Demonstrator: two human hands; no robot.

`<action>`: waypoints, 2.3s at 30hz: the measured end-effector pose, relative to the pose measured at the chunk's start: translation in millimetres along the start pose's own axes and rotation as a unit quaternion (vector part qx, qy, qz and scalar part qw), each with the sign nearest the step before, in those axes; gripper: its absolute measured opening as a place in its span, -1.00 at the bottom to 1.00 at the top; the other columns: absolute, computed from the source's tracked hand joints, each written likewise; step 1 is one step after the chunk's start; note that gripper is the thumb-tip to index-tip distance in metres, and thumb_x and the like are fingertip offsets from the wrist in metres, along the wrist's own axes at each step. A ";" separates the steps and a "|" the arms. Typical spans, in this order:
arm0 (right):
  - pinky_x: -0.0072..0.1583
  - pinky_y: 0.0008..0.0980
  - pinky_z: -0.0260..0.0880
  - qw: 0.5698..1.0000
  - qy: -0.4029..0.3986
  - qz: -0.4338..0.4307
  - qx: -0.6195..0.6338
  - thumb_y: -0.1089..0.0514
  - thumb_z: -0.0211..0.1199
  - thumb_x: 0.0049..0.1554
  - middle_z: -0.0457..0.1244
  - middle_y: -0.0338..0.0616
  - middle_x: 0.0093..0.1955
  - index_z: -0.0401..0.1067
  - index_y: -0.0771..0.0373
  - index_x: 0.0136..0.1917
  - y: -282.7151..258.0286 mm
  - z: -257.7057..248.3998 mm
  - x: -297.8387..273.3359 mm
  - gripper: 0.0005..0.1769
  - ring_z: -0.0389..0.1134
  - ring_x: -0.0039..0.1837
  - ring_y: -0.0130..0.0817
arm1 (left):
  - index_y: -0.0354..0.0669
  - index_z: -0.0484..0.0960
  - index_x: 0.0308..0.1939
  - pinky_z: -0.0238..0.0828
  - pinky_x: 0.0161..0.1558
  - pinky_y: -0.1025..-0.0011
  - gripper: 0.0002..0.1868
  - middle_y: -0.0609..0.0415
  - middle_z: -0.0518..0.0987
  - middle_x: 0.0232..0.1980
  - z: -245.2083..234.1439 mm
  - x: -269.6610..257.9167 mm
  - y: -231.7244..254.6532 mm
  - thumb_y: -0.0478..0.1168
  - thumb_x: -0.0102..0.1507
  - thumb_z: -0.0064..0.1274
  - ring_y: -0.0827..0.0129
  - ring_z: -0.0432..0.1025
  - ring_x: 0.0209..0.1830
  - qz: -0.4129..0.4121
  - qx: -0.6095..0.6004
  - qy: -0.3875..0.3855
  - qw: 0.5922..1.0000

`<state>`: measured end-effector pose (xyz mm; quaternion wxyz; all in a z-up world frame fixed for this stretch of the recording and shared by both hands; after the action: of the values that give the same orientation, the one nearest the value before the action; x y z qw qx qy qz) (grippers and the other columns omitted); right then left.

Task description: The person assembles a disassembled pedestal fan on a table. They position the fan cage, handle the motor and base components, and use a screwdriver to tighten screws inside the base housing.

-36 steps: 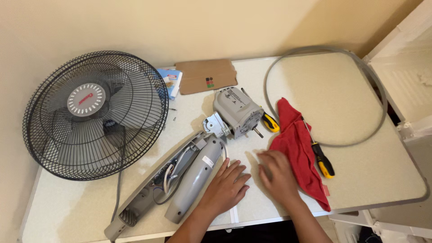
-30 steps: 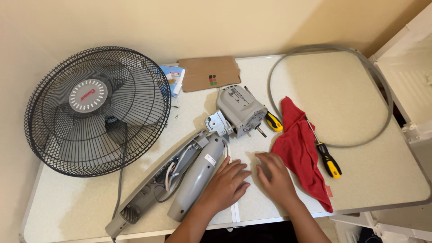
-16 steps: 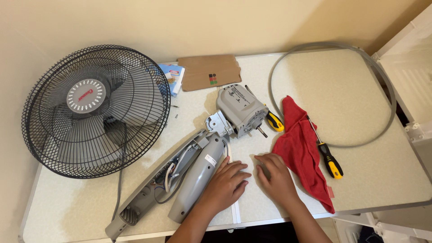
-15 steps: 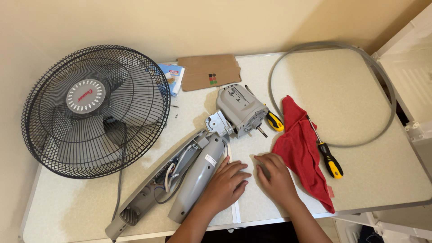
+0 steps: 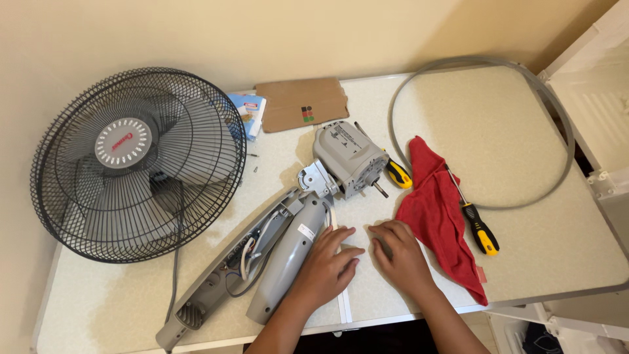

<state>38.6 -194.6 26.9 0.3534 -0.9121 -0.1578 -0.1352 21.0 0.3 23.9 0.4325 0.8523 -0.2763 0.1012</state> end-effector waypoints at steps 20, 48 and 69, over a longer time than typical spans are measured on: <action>0.30 -0.15 0.33 0.991 0.100 0.086 -0.028 0.21 0.28 0.14 0.31 0.06 0.23 0.40 0.27 0.30 26.6 -34.2 47.9 -0.55 0.32 0.29 -0.01 | -0.19 0.70 -0.05 0.30 0.37 0.12 -0.79 -0.12 0.54 0.27 -1.7 -1.7 -2.2 -0.40 0.24 0.14 -0.07 0.33 0.43 -0.032 -0.046 0.029 0.998; 0.39 -0.12 0.24 0.997 0.046 0.039 -0.054 0.21 0.26 0.21 0.30 0.08 0.33 0.40 0.28 0.37 91.3 -37.5 160.6 -0.54 0.25 0.37 0.05 | -0.08 0.69 0.02 0.39 0.26 0.14 -0.79 -0.02 0.59 0.20 -52.8 34.7 3.5 -0.29 0.30 0.14 0.07 0.44 0.28 -0.090 -0.058 0.019 0.994; 0.31 -0.25 0.35 0.981 -0.159 0.075 0.079 0.16 0.12 0.28 0.18 -0.07 0.47 0.29 0.24 0.42 110.4 30.0 270.3 -0.55 0.30 0.37 -0.17 | -0.21 0.22 0.45 0.18 0.30 0.03 -0.24 -0.25 0.50 0.26 -74.4 68.5 -51.8 -0.12 0.25 0.20 -0.10 0.37 0.27 -0.159 0.109 0.060 0.980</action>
<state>332.0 -199.3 35.8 0.4034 -0.9006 -0.1531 0.0518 111.5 57.6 61.9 0.3637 0.9196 -0.0986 0.1114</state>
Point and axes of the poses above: each hand's wrist, its own x-axis towards the middle knuckle, its own z-axis out of the palm, y = z × x, the point moved 2 cm from there along x, towards the middle knuckle
